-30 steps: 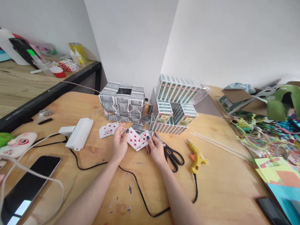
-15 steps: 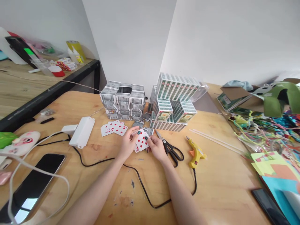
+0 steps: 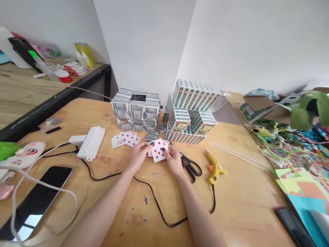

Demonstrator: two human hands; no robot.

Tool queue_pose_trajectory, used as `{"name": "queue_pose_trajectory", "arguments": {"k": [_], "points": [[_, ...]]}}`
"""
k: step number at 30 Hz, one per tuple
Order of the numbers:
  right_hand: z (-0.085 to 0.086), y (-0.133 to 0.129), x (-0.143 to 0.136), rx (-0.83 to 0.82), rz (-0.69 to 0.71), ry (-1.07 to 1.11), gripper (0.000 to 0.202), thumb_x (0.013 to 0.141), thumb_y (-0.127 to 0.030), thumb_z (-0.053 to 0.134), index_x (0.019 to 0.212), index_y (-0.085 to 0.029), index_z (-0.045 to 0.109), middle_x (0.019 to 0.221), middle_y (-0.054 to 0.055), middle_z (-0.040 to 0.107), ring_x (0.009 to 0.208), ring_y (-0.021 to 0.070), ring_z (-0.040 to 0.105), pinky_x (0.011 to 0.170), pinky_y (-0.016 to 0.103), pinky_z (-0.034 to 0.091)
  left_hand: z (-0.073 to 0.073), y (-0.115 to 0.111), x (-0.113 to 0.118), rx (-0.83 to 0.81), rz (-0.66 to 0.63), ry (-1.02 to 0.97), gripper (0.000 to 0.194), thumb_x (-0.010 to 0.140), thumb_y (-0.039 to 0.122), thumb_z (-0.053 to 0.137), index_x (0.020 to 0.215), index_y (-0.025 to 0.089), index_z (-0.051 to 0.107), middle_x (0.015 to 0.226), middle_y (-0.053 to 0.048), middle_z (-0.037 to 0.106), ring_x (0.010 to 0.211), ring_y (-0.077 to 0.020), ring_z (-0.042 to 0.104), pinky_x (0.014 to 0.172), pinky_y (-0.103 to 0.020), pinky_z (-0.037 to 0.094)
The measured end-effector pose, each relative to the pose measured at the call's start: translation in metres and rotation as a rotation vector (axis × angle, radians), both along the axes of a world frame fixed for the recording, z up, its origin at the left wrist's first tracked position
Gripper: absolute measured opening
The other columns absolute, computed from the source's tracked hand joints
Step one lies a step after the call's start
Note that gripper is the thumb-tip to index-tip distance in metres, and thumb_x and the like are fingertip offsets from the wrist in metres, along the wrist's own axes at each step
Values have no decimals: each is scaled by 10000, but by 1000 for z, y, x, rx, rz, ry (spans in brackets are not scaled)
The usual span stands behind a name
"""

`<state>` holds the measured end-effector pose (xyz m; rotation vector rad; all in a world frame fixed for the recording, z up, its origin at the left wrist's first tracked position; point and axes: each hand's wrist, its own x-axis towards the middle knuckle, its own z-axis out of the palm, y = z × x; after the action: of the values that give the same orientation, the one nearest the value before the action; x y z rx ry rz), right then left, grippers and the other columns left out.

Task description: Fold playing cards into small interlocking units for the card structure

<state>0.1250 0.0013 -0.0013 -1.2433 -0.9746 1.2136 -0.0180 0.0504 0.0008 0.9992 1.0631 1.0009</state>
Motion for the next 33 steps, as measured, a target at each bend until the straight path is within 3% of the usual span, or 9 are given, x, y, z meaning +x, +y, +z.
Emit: {"name": "queue_pose_trajectory", "arguments": {"k": [11, 17, 22, 26, 33], "points": [[-1, 1, 1, 0, 24, 16, 336, 752, -470, 562, 919, -179, 536, 661, 3, 640, 511, 135, 573, 420, 231, 447, -2, 2, 0, 130, 34, 211, 324, 646, 445, 633, 570, 141, 547, 531, 29, 509, 506, -96, 444, 481, -206, 324], [-2, 1, 1, 13, 27, 22, 364, 734, -455, 588, 964, -184, 509, 724, 28, 664, 593, 171, 621, 478, 255, 475, -5, 3, -1, 167, 27, 246, 331, 668, 459, 619, 596, 138, 577, 546, 18, 524, 518, -101, 444, 484, -208, 325], [0, 1, 1, 20, 26, 12, 318, 742, -429, 585, 936, -191, 501, 728, 23, 658, 556, 149, 599, 462, 243, 465, -3, 2, -1, 143, 39, 211, 323, 665, 458, 623, 625, 138, 604, 571, 7, 565, 532, -110, 469, 493, -210, 345], [1, 1, 1, 18, 9, 3, 311, 738, -422, 589, 933, -196, 502, 729, 14, 658, 545, 146, 593, 454, 243, 463, 0, 2, -1, 113, -24, 166, 307, 641, 436, 651, 703, 135, 639, 641, -16, 613, 575, -130, 513, 526, -223, 389], [0, 2, 1, 20, 14, 81, 341, 730, -428, 603, 957, -186, 525, 782, 33, 679, 648, 182, 641, 610, 311, 521, -2, 2, -1, 93, -43, 157, 306, 627, 422, 670, 720, 132, 647, 655, -26, 629, 600, -146, 547, 551, -239, 422]]}}
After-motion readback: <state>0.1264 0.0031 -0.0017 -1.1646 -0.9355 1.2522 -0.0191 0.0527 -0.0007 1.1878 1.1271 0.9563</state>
